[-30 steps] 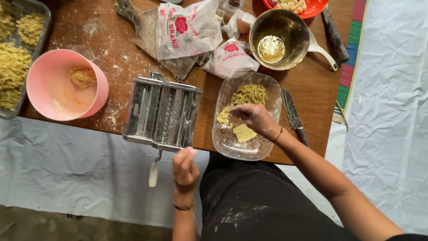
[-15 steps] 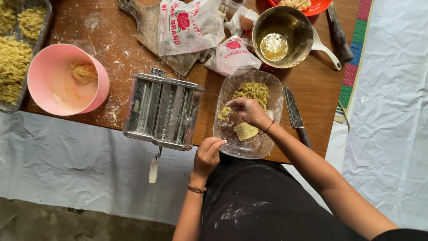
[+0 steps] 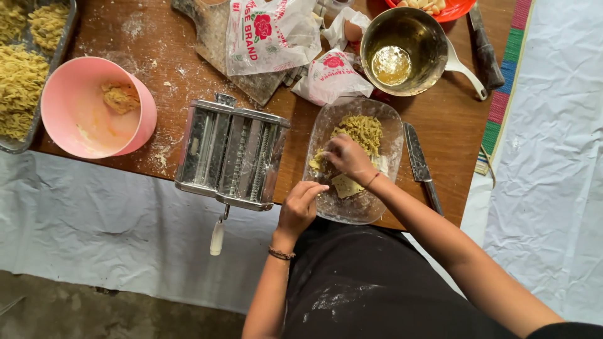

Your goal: The person prepares dough by hand, shaping small pieces and feeding them into a manual pasta machine to cut them into noodles. The cut pasta is collected in a clear container on the table.

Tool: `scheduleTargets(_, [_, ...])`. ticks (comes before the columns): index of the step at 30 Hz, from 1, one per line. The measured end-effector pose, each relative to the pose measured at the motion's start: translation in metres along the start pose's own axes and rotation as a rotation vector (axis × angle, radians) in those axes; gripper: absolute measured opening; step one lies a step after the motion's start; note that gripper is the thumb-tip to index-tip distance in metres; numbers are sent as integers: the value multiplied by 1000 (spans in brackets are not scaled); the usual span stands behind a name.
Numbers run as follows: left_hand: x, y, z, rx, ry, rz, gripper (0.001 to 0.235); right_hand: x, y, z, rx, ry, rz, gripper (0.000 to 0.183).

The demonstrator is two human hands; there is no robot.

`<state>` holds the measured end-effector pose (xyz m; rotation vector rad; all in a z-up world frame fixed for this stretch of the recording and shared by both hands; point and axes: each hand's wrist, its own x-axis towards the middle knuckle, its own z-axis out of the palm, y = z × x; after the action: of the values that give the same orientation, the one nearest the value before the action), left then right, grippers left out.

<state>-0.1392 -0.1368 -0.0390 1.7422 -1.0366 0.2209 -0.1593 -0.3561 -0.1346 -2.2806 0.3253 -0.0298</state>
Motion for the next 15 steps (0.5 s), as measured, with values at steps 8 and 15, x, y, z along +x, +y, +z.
scheduleTargets(8, [10,-6,18,-445,-212,-647,34,-28,-82,-66,1089,22,481,19])
scheduleTargets(15, [8,-23,56,-1161,89,-1176,38,-44,-79,-70,1317,15,442,29])
